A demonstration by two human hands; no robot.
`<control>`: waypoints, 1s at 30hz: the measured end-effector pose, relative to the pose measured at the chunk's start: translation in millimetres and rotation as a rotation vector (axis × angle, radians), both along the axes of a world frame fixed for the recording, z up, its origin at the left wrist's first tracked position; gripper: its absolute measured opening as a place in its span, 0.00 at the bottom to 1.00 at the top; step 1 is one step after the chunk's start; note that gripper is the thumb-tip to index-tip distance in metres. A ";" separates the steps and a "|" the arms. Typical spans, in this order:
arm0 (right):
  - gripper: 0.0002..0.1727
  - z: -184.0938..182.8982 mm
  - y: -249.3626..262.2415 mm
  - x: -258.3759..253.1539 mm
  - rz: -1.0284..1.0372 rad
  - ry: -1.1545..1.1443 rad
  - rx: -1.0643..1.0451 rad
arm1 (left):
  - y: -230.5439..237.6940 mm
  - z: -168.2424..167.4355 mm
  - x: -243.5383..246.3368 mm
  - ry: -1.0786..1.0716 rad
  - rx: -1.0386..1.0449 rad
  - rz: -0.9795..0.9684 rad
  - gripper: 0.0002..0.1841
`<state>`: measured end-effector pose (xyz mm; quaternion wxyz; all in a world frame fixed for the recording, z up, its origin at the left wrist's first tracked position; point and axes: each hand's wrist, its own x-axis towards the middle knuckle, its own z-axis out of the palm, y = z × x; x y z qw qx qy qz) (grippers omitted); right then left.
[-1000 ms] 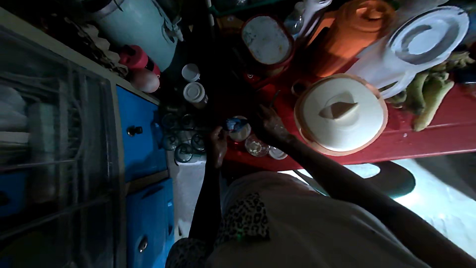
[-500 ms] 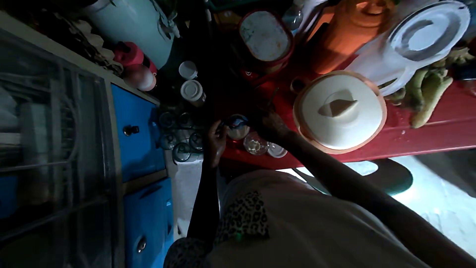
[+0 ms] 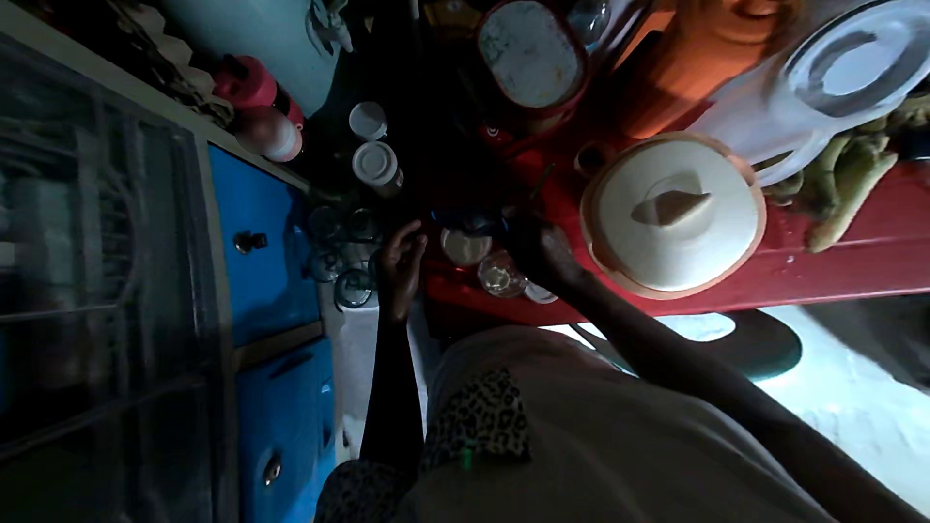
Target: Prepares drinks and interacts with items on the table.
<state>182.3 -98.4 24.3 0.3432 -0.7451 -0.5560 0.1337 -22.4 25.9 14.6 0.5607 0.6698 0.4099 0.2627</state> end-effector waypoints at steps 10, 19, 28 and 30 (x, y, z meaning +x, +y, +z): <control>0.10 -11.9 -7.7 1.4 -0.003 0.087 -0.075 | 0.4 -3.1 2.1 0.001 -0.014 0.021 0.19; 0.13 -24.1 -2.0 -0.1 0.046 -0.100 -0.097 | -1.6 -10.1 4.4 0.004 -0.022 0.030 0.18; 0.12 -26.3 -5.3 -1.1 0.010 -0.072 0.058 | -2.3 -15.5 2.2 -0.011 -0.031 0.055 0.17; 0.16 -29.2 -6.3 2.4 0.009 -0.043 -0.065 | -1.0 -13.4 1.6 0.001 -0.043 0.063 0.17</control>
